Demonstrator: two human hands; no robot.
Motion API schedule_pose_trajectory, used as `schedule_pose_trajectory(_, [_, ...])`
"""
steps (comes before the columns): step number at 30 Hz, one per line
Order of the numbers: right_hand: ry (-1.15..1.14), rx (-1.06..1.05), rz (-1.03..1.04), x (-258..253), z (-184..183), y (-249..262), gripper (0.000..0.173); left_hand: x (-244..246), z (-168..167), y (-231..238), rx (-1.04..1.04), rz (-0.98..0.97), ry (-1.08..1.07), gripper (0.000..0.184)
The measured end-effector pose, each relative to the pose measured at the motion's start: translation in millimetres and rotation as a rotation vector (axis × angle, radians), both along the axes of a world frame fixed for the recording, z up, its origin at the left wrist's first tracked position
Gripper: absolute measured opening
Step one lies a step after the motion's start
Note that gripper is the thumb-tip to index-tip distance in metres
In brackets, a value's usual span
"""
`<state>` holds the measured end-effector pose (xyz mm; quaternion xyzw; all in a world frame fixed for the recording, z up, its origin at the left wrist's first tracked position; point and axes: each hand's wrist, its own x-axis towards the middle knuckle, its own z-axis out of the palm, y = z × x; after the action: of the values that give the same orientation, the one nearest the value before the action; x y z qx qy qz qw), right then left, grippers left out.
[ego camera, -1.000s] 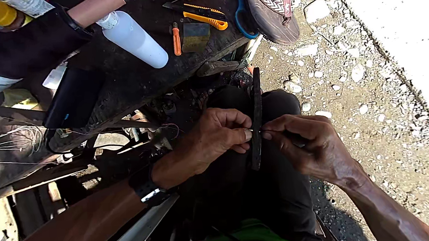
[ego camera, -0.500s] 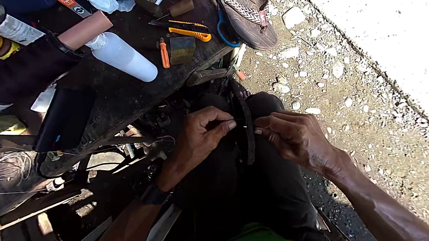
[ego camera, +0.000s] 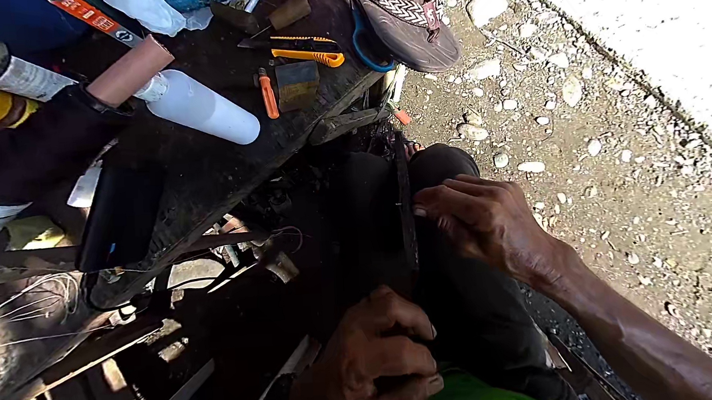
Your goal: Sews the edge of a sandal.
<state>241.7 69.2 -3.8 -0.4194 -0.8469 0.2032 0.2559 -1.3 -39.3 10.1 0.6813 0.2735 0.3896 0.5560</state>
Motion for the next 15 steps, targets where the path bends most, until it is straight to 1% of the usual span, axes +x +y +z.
schedule_pose_trajectory(2, [0.001, -0.005, -0.009, 0, 0, 0, 0.029, -1, 2, -7, 0.062, 0.095, 0.049, 0.009])
schedule_pose_trajectory(4, [0.001, -0.008, -0.013, 1, 1, 0, 0.029, -3, 5, -8, 0.062, 0.12, -0.008, 0.011])
schedule_pose_trajectory(7, [0.003, -0.01, -0.021, 2, 1, 0, 0.028, -8, 2, -6, -0.087, 0.035, -0.206, 0.009])
schedule_pose_trajectory(11, [0.01, -0.023, -0.054, 0, 0, -2, 0.027, 6, -11, -20, -0.243, 0.025, -0.29, 0.009])
schedule_pose_trajectory(13, [0.005, -0.017, -0.055, -1, 0, -3, 0.028, 13, -15, -21, -0.393, 0.06, -0.338, 0.009])
schedule_pose_trajectory(15, [-0.002, 0.018, -0.045, -2, -1, -3, 0.027, 9, -15, -5, -0.494, 0.164, -0.344, 0.009])
